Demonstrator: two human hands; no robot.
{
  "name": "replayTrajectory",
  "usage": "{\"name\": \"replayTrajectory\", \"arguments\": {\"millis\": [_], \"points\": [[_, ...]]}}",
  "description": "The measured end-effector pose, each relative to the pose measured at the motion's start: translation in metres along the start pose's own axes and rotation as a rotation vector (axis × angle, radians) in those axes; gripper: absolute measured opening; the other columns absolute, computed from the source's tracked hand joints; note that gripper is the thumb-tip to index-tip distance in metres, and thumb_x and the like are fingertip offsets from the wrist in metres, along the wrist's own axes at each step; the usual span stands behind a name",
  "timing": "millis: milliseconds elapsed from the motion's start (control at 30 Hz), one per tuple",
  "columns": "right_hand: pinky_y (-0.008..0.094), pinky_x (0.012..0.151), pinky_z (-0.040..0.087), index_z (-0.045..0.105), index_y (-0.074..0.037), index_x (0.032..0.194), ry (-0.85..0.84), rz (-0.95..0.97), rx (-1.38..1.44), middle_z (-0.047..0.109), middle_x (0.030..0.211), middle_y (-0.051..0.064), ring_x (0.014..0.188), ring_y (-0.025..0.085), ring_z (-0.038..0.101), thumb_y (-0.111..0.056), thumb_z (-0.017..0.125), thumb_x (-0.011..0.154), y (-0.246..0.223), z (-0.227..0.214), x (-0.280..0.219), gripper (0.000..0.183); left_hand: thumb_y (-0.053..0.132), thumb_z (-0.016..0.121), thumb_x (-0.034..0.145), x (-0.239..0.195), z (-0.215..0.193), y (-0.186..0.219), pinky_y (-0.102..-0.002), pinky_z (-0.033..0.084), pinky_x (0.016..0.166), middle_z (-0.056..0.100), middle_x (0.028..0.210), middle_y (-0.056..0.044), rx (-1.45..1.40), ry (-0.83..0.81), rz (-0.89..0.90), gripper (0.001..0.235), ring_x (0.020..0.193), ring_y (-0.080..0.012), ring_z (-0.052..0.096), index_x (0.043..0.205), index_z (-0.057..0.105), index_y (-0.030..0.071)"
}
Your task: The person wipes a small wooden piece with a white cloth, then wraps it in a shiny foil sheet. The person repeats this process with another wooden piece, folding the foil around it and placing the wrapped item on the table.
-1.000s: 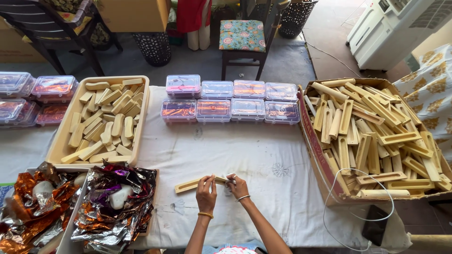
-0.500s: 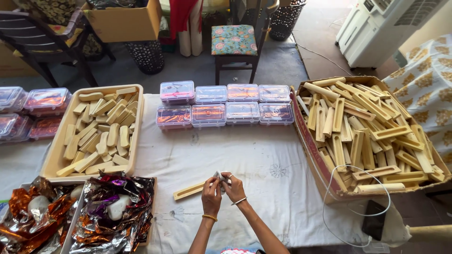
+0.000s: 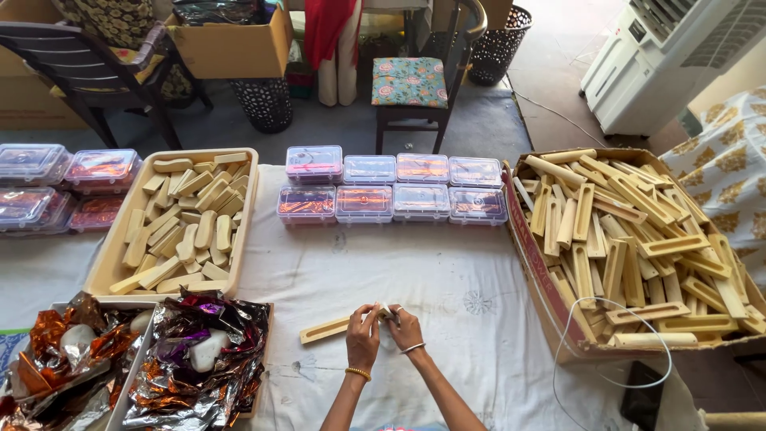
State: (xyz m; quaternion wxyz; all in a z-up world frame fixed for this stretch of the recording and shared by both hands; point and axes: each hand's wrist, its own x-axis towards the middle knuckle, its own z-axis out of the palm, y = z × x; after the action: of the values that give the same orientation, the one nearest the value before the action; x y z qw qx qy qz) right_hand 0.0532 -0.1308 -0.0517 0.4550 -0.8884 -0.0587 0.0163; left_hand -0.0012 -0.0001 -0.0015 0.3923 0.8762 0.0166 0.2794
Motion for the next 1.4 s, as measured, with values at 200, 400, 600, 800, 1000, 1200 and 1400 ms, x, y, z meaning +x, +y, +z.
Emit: {"name": "replayTrajectory", "arguments": {"millis": [200,400,600,800,1000,1200,1400], "points": [[0.037,0.073,0.064,0.065,-0.007,0.118,0.062,-0.196,0.302,0.076,0.096,0.016,0.085,0.030,0.078,-0.002,0.065,0.088,-0.065,-0.024,-0.013,0.030,0.004,0.069,0.089,-0.011,0.000,0.006,-0.039,0.054,0.089,0.062,0.123,-0.006,0.025,0.008,-0.020,0.039,0.109,-0.0264,0.063,0.128,0.068,0.011],[0.043,0.073,0.057,0.068,-0.010,0.112,-0.008,-0.180,0.022,0.075,0.091,0.015,0.085,0.033,0.073,-0.010,0.064,0.096,0.015,0.006,-0.010,0.017,0.003,0.067,0.089,-0.032,-0.003,0.019,-0.039,0.055,0.088,0.058,0.129,-0.008,0.024,0.002,-0.191,0.057,0.111,-0.0260,0.063,0.144,0.058,0.014],[0.044,0.078,0.057,0.069,-0.012,0.118,0.142,-0.237,-0.095,0.074,0.108,0.015,0.096,0.034,0.071,-0.009,0.064,0.092,0.080,0.037,-0.015,0.027,0.001,0.064,0.088,-0.049,-0.009,0.024,-0.037,0.055,0.092,0.053,0.138,-0.008,-0.008,-0.018,-0.238,0.066,0.114,-0.0236,0.062,0.150,0.048,0.014],[0.045,0.078,0.057,0.071,-0.012,0.118,0.090,-0.156,-0.166,0.074,0.101,0.017,0.090,0.036,0.072,-0.013,0.068,0.090,0.100,0.050,-0.014,0.028,0.017,0.072,0.087,-0.050,-0.014,-0.014,-0.047,0.047,0.101,0.046,0.150,-0.018,-0.097,0.022,-0.194,0.078,0.124,-0.0391,0.054,0.155,0.036,0.005],[0.046,0.066,0.056,0.073,-0.013,0.121,0.170,-0.100,-0.118,0.073,0.089,0.020,0.077,0.038,0.071,-0.016,0.070,0.089,0.090,0.059,-0.068,0.033,0.036,0.075,0.094,-0.088,0.056,-0.088,-0.041,0.052,0.101,0.067,0.129,-0.014,-0.303,-0.411,-0.588,0.046,0.119,-0.0303,0.066,0.131,0.063,0.012],[0.042,0.063,0.056,0.074,-0.013,0.118,0.079,-0.083,-0.215,0.075,0.084,0.018,0.073,0.034,0.074,-0.019,0.072,0.092,0.086,0.033,-0.070,0.027,0.029,0.068,0.091,-0.072,0.070,-0.075,-0.039,0.057,0.091,0.075,0.110,-0.011,-0.507,-0.406,-0.574,0.037,0.106,-0.0267,0.073,0.123,0.072,0.012],[0.033,0.058,0.053,0.066,-0.013,0.126,0.197,0.194,0.135,0.080,0.074,0.009,0.059,0.014,0.064,-0.017,0.086,0.077,0.019,-0.005,-0.047,0.052,0.042,0.053,0.104,-0.051,0.054,-0.093,-0.041,0.056,0.073,0.071,0.079,-0.007,-0.446,-0.353,-0.746,0.041,0.079,-0.0229,0.071,0.108,0.072,0.006]]}}
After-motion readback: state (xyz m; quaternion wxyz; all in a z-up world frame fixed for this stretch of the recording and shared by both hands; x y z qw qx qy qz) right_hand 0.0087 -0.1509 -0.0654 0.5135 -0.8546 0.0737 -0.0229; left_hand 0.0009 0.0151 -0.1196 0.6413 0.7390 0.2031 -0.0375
